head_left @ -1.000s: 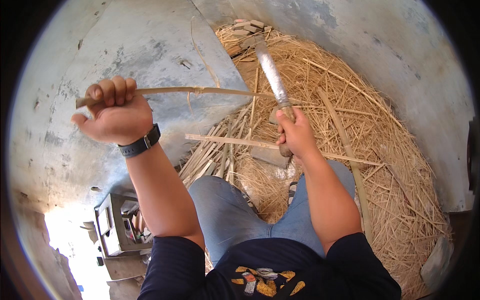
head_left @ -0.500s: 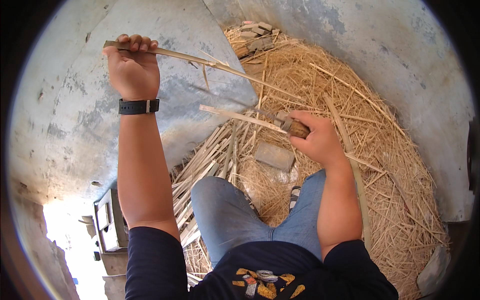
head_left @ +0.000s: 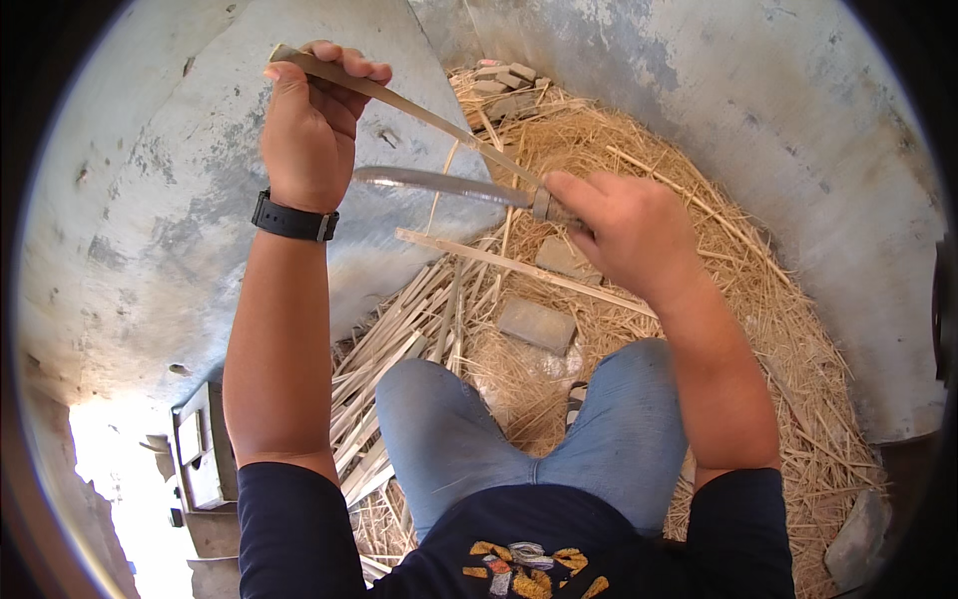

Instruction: The person sits on a hay-covered floor and uses a machete to split long bamboo poles into thin strips. They hold the pole with one hand and strike it with the machete to separate the layers, then pull the strips apart by hand.

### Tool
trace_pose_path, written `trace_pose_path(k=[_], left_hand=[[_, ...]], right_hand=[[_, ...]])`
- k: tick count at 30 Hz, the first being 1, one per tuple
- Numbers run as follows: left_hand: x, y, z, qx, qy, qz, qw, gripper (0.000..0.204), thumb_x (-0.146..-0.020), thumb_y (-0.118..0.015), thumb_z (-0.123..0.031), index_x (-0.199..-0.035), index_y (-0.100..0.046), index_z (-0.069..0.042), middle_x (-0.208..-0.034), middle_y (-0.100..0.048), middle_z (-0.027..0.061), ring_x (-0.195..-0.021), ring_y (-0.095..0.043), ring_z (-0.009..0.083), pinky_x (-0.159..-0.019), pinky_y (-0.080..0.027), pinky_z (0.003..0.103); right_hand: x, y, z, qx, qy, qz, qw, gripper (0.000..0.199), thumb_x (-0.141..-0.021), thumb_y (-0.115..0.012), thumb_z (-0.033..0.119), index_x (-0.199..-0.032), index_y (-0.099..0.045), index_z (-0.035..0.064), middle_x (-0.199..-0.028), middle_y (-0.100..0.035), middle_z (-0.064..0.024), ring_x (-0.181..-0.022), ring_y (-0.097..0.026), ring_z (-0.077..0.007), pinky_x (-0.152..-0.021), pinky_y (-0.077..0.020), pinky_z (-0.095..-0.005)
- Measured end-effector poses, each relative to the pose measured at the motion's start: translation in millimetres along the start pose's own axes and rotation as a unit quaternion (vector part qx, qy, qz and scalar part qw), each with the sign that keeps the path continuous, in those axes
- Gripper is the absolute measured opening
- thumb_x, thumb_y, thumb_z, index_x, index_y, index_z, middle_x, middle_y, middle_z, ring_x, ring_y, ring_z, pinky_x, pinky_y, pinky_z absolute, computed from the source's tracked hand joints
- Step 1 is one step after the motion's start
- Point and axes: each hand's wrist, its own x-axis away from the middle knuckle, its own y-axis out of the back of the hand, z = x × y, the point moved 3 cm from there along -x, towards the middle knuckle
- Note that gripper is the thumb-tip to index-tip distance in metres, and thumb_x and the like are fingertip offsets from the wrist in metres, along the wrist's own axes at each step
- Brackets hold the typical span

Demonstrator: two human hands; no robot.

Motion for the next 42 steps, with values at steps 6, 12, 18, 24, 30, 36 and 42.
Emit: trace_pose_path(k=[6,12,18,24,30,36,42], left_hand=[[1.0,-8.6,3.6,-0.002,-0.007,0.012,1.0,0.057,-0.109,-0.025,-0.052,-0.115,-0.05,-0.002,-0.102,-0.062,0.0131,-0.101,-0.066,0.0306,-0.1,-0.051,0.046],[0.1,-25.5,8.8,0.067,-0.066,0.065,0.993,0.074,-0.099,-0.033,-0.072,-0.112,-0.055,-0.002,-0.091,-0.058,0.0084,-0.09,-0.061,0.0267,-0.097,-0.049,0.048],[-14.4,-48.7,-1.7,0.017,-0.032,-0.079,0.996,0.078,-0.098,-0.037,-0.074,-0.099,-0.062,0.0,-0.073,-0.05,0.0022,-0.072,-0.054,0.0199,-0.084,-0.049,0.042],[-16.8,-72.5,7.4,0.091,0.022,-0.083,0.992,0.067,-0.106,-0.034,-0.06,-0.103,-0.061,0.001,-0.072,-0.039,-0.0008,-0.068,-0.037,0.0164,-0.071,-0.039,0.036],[-9.8,-84.7,45.0,0.183,0.052,-0.081,0.978,0.053,-0.108,-0.033,-0.05,-0.089,-0.054,-0.006,-0.074,-0.04,0.0009,-0.071,-0.039,0.0183,-0.074,-0.039,0.036],[-10.6,-96.0,38.4,0.124,0.053,-0.069,0.988,0.042,-0.107,-0.034,-0.041,-0.079,-0.043,-0.01,-0.071,-0.039,0.0022,-0.07,-0.039,0.0187,-0.072,-0.039,0.036],[5.5,-106.9,83.8,0.069,0.074,-0.131,0.986,0.04,-0.107,-0.035,-0.037,-0.076,-0.041,-0.011,-0.065,-0.039,0.0027,-0.063,-0.042,0.0198,-0.067,-0.042,0.036]], right_hand=[[-8.4,19.5,-22.0,0.023,-0.052,0.054,0.997,0.04,-0.082,-0.071,0.013,-0.121,-0.065,0.0166,-0.084,-0.07,-0.0085,-0.077,-0.071,-0.0285,-0.065,-0.0573,-0.0417],[-1.9,23.0,-18.4,0.009,-0.096,0.083,0.992,0.045,-0.081,-0.075,0.016,-0.124,-0.064,0.0148,-0.096,-0.071,-0.0118,-0.086,-0.07,-0.0321,-0.075,-0.0565,-0.0431],[-5.0,42.9,-17.2,0.027,-0.118,0.134,0.984,0.042,-0.082,-0.073,0.018,-0.123,-0.064,0.0117,-0.096,-0.072,-0.0125,-0.086,-0.07,-0.0338,-0.075,-0.0562,-0.0448],[7.6,25.3,-12.8,0.002,-0.172,0.136,0.976,0.037,-0.086,-0.069,0.018,-0.121,-0.06,0.0087,-0.09,-0.071,-0.0172,-0.083,-0.069,-0.0379,-0.072,-0.055,-0.048],[35.1,4.5,-28.8,-0.007,-0.209,0.144,0.967,0.034,-0.086,-0.068,0.017,-0.117,-0.058,0.007,-0.085,-0.069,-0.0192,-0.078,-0.069,-0.0399,-0.067,-0.0543,-0.0495],[36.1,-0.3,-43.2,-0.019,-0.209,0.149,0.966,0.033,-0.084,-0.069,0.016,-0.115,-0.058,0.0083,-0.083,-0.069,-0.0171,-0.077,-0.069,-0.0376,-0.065,-0.0543,-0.0485],[36.4,-7.1,-50.4,0.055,-0.213,0.214,0.952,0.025,-0.084,-0.07,0.013,-0.104,-0.056,0.007,-0.081,-0.068,-0.0155,-0.077,-0.069,-0.0362,-0.065,-0.0543,-0.0488]])
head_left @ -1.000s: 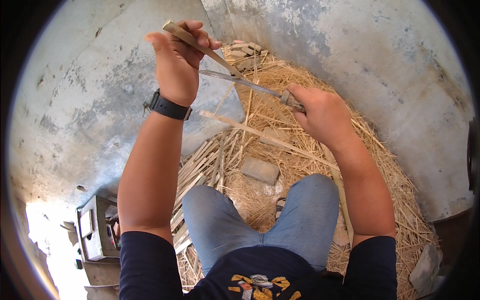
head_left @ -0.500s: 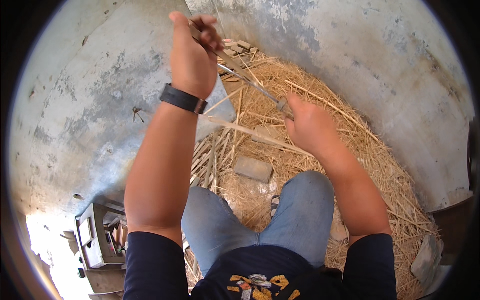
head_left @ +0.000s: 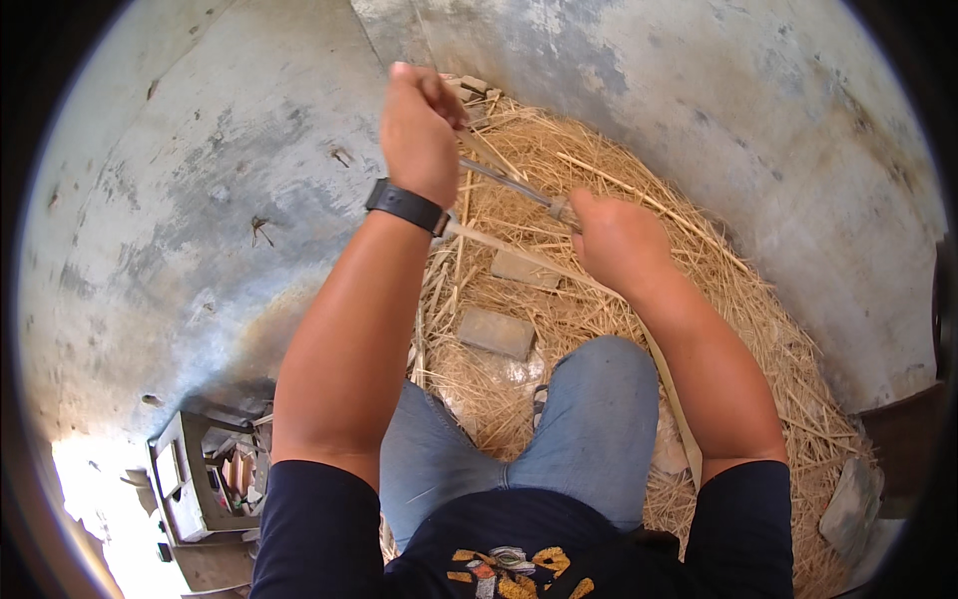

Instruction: The person sits on a hay-covered floor and uses a machete to split long bamboo poles into thin strips. They hold the pole with one hand and strike it with the machete to separate the layers, then pull the strips apart by hand.

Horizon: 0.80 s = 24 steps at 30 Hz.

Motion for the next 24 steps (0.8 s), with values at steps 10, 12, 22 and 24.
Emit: trace_pose_path(k=[10,12,22,24], left_hand=[[-16.3,-16.8,-82.0,-0.008,-0.095,-0.083,0.992,0.04,-0.103,-0.03,-0.033,-0.071,-0.038,-0.012,-0.059,-0.033,0.0025,-0.056,-0.028,0.0174,-0.058,-0.03,0.036],[-16.8,-17.0,-85.0,-0.002,-0.096,-0.096,0.991,0.039,-0.103,-0.028,-0.031,-0.071,-0.037,-0.012,-0.059,-0.031,0.0017,-0.057,-0.027,0.0171,-0.058,-0.028,0.036],[-22.1,64.3,-139.5,0.022,-0.128,-0.018,0.991,0.035,-0.099,-0.032,-0.033,-0.072,-0.04,-0.012,-0.059,-0.029,0.0008,-0.056,-0.023,0.0167,-0.056,-0.024,0.035],[-16.9,85.8,-152.7,0.059,-0.133,0.022,0.989,0.034,-0.098,-0.033,-0.033,-0.072,-0.041,-0.012,-0.059,-0.028,0.0005,-0.056,-0.022,0.0163,-0.057,-0.024,0.034]], right_hand=[[4.1,-38.1,-38.3,0.026,-0.062,0.118,0.991,0.018,-0.089,-0.058,0.008,-0.107,-0.061,0.0045,-0.089,-0.071,-0.0198,-0.088,-0.071,-0.036,-0.078,-0.0575,-0.0497],[13.2,-49.9,-35.3,0.012,-0.035,0.113,0.993,0.021,-0.086,-0.064,0.012,-0.106,-0.06,0.0056,-0.09,-0.071,-0.0188,-0.086,-0.07,-0.0355,-0.074,-0.0566,-0.0484],[48.9,-20.4,-49.7,-0.205,-0.07,0.189,0.958,0.034,-0.082,-0.073,0.02,-0.114,-0.066,0.0097,-0.092,-0.07,-0.0157,-0.087,-0.069,-0.0269,-0.082,-0.0547,-0.0429],[62.2,-21.5,-79.1,-0.287,-0.087,0.204,0.932,0.034,-0.082,-0.074,0.02,-0.113,-0.067,0.0078,-0.087,-0.068,-0.0104,-0.078,-0.066,-0.0214,-0.074,-0.0527,-0.0385]])
